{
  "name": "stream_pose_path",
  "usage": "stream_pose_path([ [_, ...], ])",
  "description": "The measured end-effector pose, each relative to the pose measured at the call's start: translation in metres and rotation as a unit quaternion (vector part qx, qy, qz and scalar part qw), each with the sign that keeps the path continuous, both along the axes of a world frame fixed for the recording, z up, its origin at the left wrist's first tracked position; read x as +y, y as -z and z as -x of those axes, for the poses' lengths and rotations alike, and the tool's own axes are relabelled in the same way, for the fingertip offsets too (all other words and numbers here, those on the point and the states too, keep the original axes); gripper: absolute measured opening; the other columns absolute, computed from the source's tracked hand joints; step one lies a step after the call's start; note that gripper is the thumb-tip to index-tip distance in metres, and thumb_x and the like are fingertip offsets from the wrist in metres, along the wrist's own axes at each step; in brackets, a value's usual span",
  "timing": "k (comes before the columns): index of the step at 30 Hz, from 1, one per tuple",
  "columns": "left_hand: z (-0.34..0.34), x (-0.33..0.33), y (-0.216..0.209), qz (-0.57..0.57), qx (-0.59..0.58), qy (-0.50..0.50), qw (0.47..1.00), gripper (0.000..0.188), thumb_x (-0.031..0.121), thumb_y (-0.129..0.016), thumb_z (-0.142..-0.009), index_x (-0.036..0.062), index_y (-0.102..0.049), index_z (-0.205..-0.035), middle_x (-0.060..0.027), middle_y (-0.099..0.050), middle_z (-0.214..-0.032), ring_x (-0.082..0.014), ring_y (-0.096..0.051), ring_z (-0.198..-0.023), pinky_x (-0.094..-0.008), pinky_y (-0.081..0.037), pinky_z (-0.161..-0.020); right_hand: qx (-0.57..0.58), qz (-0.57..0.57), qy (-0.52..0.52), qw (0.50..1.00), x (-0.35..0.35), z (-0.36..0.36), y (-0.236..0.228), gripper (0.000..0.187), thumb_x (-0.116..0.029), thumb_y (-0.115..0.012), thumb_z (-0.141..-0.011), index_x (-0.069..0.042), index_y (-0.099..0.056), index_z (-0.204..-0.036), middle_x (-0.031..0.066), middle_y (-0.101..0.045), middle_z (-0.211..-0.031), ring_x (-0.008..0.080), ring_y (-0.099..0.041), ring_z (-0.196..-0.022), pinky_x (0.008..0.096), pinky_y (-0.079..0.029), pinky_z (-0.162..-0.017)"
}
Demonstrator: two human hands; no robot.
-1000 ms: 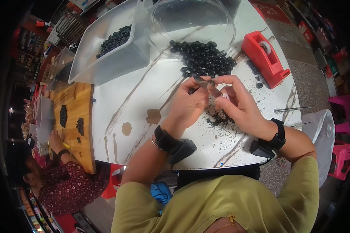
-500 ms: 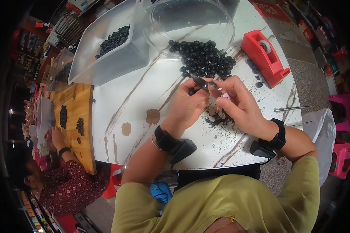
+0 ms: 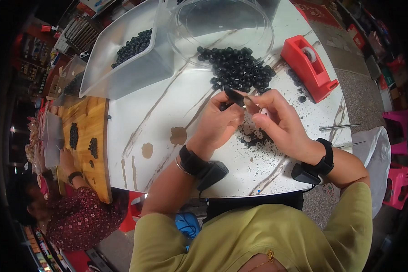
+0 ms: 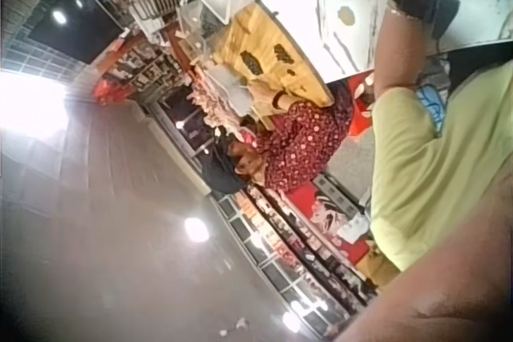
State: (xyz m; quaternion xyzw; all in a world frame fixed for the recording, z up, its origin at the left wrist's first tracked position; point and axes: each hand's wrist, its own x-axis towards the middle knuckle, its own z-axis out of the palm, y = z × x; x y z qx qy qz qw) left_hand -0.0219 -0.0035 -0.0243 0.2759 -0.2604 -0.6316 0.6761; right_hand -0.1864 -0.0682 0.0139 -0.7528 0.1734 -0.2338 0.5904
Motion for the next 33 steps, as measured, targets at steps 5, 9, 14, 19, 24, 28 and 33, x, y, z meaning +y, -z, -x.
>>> stream_pose_path([
  [5, -0.001, 0.000, 0.000, 0.005, 0.000, 0.003, 1.000, 0.019, -0.001, -0.052, -0.082, 0.0055, -0.058, -0.098, -0.0009, -0.056, -0.086, -0.0046, -0.046, -0.064, -0.0175, -0.032, -0.051, -0.011, -0.027, 0.005, 1.000, 0.005, -0.001, -0.001, 0.029, -0.003, -0.049, -0.085, -0.003, -0.040, -0.113, 0.0032, -0.049, -0.096, 0.0051, -0.044, -0.083, 0.0195, -0.038, -0.070],
  [9, -0.001, -0.001, 0.001, 0.005, -0.018, 0.003, 1.000, 0.018, -0.001, -0.052, -0.081, 0.0049, -0.058, -0.097, -0.0012, -0.055, -0.085, -0.0042, -0.045, -0.063, -0.0172, -0.031, -0.050, -0.014, -0.036, 0.008, 0.999, 0.005, -0.001, 0.000, 0.030, -0.003, -0.049, -0.085, -0.003, -0.039, -0.113, 0.0032, -0.048, -0.097, 0.0054, -0.045, -0.084, 0.0194, -0.038, -0.070],
  [14, 0.002, -0.002, -0.007, -0.012, -0.022, -0.010, 1.000, 0.016, 0.000, -0.051, -0.083, 0.0029, -0.054, -0.099, -0.0020, -0.054, -0.085, -0.0043, -0.042, -0.062, -0.0171, -0.031, -0.051, -0.045, -0.031, 0.022, 0.998, 0.002, -0.004, 0.005, 0.025, -0.006, -0.047, -0.086, -0.003, -0.040, -0.110, 0.0028, -0.048, -0.094, 0.0043, -0.045, -0.078, 0.0176, -0.038, -0.062],
  [19, -0.002, -0.007, -0.031, -0.082, 0.081, -0.026, 0.993, 0.016, 0.018, -0.047, -0.089, 0.0029, -0.048, -0.096, -0.0074, -0.048, -0.083, -0.0093, -0.039, -0.061, -0.0162, -0.030, -0.049, -0.099, -0.095, 0.081, 0.987, -0.004, -0.007, 0.001, 0.021, -0.012, -0.043, -0.089, -0.004, -0.042, -0.108, -0.0004, -0.048, -0.075, 0.0005, -0.036, -0.054, 0.0143, -0.028, -0.047],
  [24, -0.024, -0.018, -0.024, -0.102, 0.112, 0.000, 0.988, 0.018, 0.019, -0.043, -0.090, 0.0032, -0.046, -0.082, -0.0075, -0.047, -0.080, -0.0098, -0.038, -0.060, -0.0153, -0.026, -0.045, -0.088, -0.092, 0.086, 0.988, -0.004, -0.009, -0.002, 0.020, -0.013, -0.043, -0.089, -0.005, -0.042, -0.107, -0.0003, -0.048, -0.072, 0.0008, -0.036, -0.052, 0.0145, -0.028, -0.046],
  [28, -0.027, -0.031, -0.023, -0.041, -0.370, 0.002, 0.928, 0.019, 0.018, -0.045, -0.088, 0.0028, -0.048, -0.077, -0.0044, -0.052, -0.072, -0.0144, -0.046, -0.059, -0.0241, -0.035, -0.048, -0.095, -0.088, 0.078, 0.989, -0.004, -0.008, -0.002, 0.021, -0.015, -0.043, -0.090, -0.004, -0.042, -0.107, -0.0001, -0.049, -0.072, 0.0009, -0.036, -0.051, 0.0145, -0.029, -0.046],
  [33, -0.012, -0.038, -0.038, -0.029, -0.728, -0.030, 0.685, 0.014, 0.015, -0.049, -0.083, 0.0022, -0.049, -0.079, -0.0127, -0.059, -0.074, -0.0300, -0.056, -0.068, -0.0389, -0.042, -0.058, -0.089, -0.085, 0.077, 0.989, -0.006, -0.007, -0.002, 0.021, -0.016, -0.041, -0.090, -0.004, -0.042, -0.107, 0.0002, -0.049, -0.072, 0.0010, -0.036, -0.051, 0.0146, -0.029, -0.046],
])
